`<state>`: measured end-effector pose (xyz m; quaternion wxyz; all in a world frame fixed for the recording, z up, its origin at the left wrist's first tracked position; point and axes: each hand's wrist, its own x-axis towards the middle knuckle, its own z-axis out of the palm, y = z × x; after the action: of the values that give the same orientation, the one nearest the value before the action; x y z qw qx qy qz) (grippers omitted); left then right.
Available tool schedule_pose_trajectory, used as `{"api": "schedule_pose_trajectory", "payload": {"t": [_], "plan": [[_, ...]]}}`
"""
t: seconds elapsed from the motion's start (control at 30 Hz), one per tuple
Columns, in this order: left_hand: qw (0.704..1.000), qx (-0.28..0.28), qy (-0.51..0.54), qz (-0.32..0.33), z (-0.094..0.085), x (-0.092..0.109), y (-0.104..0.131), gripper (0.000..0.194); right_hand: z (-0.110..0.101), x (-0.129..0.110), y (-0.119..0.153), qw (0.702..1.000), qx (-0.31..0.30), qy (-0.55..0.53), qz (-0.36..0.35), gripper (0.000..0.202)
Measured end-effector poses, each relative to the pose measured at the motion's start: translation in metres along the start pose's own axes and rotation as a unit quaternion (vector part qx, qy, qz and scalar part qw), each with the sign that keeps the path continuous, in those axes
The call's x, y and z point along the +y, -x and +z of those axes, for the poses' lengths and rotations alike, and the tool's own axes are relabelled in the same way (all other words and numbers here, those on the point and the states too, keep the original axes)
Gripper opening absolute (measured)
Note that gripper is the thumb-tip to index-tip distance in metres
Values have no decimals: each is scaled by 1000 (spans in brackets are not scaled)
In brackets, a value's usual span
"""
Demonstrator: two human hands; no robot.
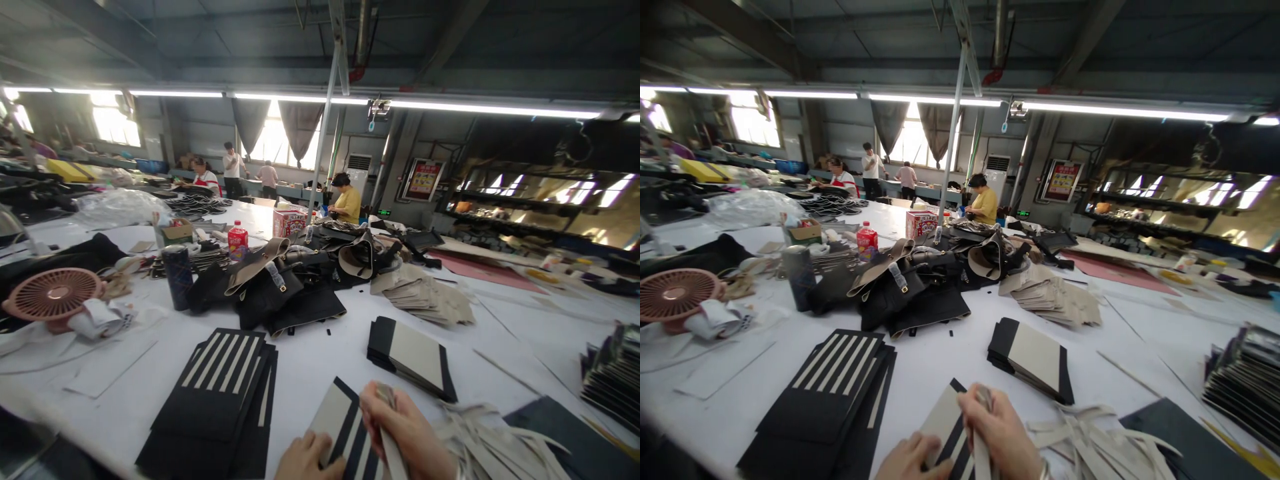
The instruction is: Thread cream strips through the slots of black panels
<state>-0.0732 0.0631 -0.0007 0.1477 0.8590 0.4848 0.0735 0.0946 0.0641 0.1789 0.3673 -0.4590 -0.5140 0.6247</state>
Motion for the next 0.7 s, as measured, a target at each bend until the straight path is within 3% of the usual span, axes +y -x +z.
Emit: {"api": "schedule_pose_trajectory", "payload": {"t": [0.07, 0.1, 0.23, 0.3, 0.47, 0.7], "plan": [[999, -23, 7, 24, -29, 7, -9, 47, -22, 14, -18, 995, 86, -16, 51, 34], [999, -31, 15, 15, -41, 11, -15, 54, -31, 24, -30, 993, 99, -7, 71, 34], [997, -67, 37, -33, -65, 25, -39, 66, -46, 67, -73, 958, 145, 218, 116, 17], [995, -80, 45, -40, -66, 28, -45, 71, -44, 82, -91, 927, 168, 312, 121, 11], [994, -78, 55, -52, -59, 29, -47, 74, -38, 97, -119, 891, 172, 405, 115, 14], [995, -61, 61, -50, -57, 29, -46, 70, -28, 96, -122, 878, 138, 437, 137, 13]]}}
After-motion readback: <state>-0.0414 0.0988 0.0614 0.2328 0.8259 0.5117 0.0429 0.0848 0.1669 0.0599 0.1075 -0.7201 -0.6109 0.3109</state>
